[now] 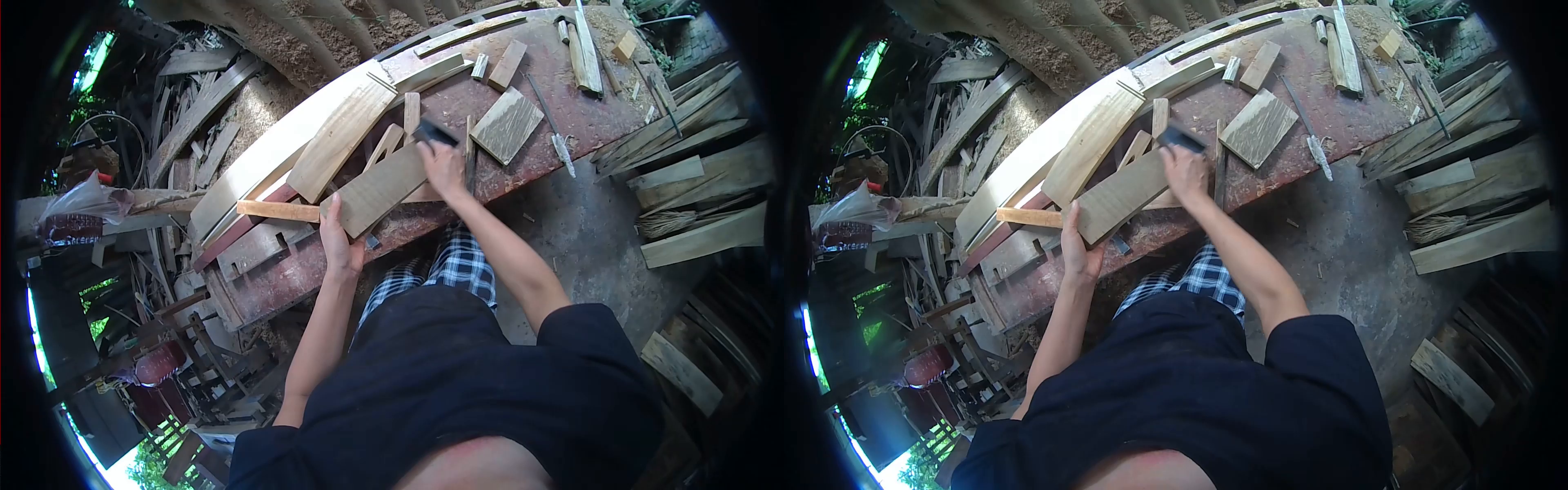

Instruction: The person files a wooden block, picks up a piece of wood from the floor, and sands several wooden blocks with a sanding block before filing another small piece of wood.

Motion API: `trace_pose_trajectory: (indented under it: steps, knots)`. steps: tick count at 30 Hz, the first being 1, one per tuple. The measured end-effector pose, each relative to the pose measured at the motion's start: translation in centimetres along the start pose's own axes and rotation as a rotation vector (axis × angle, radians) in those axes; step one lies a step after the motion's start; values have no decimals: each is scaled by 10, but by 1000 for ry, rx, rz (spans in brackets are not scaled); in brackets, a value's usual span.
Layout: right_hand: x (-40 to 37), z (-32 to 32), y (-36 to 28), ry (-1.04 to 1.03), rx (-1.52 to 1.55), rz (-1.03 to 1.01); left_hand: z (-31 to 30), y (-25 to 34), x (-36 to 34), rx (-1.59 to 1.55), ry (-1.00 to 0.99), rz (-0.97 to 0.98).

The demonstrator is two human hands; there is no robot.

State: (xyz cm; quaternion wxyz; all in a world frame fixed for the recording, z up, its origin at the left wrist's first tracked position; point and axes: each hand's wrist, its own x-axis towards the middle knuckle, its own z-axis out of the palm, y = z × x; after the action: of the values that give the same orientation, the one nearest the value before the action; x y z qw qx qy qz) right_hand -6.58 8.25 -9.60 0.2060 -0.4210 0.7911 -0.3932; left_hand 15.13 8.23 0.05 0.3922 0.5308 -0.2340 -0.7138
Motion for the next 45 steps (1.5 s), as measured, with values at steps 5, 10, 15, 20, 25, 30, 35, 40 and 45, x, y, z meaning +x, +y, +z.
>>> trace_pose_trajectory:
  steps: [5,10,15,20,25,30,35,40,45]
  knots:
    - [-100,-11,-86,-129,275,-602,-11,-4,9,-295,-176,-74]
    - [-17,-4,21,74,20,-193,-2,3,-3,-246,-92,-121]
    - [-44,-4,-19,69,110,-350,5,6,2,-188,-42,-130]
    - [-64,-9,-35,-65,212,-563,-17,-3,6,-259,-120,-151]
    - [1,-16,27,35,-166,14,-16,-5,1,-221,-75,-113]
    - [-82,-3,-58,-30,154,-503,-26,-13,11,-334,-80,-174]
    - [-9,-4,26,46,-29,-194,-24,-16,4,-281,-33,-125]
    - [-45,6,-20,-16,101,-265,-19,-12,2,-323,-22,-148]
    - [-82,-10,-58,-261,243,-648,-28,-14,5,-460,-138,-145]
